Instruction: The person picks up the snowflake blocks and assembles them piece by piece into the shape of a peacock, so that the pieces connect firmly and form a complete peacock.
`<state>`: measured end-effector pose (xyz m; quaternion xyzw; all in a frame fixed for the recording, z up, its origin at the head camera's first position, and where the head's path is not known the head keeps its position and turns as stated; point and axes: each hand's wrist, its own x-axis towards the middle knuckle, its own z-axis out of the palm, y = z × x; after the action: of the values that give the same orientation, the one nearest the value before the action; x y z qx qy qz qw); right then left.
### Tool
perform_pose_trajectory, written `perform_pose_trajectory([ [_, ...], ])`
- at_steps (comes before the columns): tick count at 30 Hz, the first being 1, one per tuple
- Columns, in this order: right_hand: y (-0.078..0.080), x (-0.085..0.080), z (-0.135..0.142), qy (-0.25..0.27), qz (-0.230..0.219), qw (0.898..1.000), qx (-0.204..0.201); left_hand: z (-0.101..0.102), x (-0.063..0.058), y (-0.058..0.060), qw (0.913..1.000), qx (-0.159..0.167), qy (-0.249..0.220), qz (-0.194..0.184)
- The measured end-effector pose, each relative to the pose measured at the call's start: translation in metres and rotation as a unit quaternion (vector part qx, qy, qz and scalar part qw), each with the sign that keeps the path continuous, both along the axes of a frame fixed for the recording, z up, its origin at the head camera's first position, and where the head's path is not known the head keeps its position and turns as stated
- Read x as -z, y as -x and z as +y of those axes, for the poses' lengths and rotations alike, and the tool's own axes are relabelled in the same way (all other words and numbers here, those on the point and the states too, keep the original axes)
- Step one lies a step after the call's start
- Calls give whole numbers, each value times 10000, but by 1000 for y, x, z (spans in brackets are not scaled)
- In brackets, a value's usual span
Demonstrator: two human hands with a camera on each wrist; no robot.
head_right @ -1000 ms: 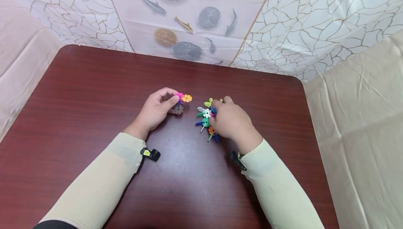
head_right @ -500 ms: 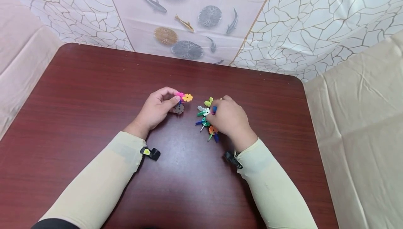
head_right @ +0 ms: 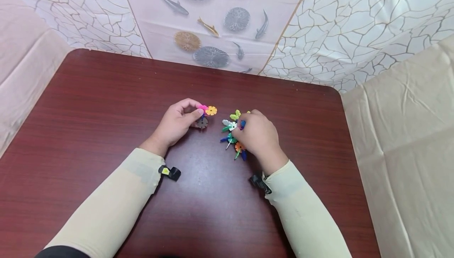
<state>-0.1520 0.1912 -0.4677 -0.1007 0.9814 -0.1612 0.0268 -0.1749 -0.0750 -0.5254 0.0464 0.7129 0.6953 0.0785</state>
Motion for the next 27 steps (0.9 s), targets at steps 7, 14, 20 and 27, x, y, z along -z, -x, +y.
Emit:
perform_pose_trajectory([
  [7,1,9,10,933,182,9951,284,1,-2,-1,10000,-24,56,30],
  [14,7,11,12,2268,-266,9710,706,-1,-3,-2,10000,-8,-34,3],
  [20,14,25,8,4448,-673,8886,891,1,-4,-3,9993,84,-377,-6],
  [27,11,47,2,5937,-758,7977,741,5,-2,-8,9984,371,-433,-32],
])
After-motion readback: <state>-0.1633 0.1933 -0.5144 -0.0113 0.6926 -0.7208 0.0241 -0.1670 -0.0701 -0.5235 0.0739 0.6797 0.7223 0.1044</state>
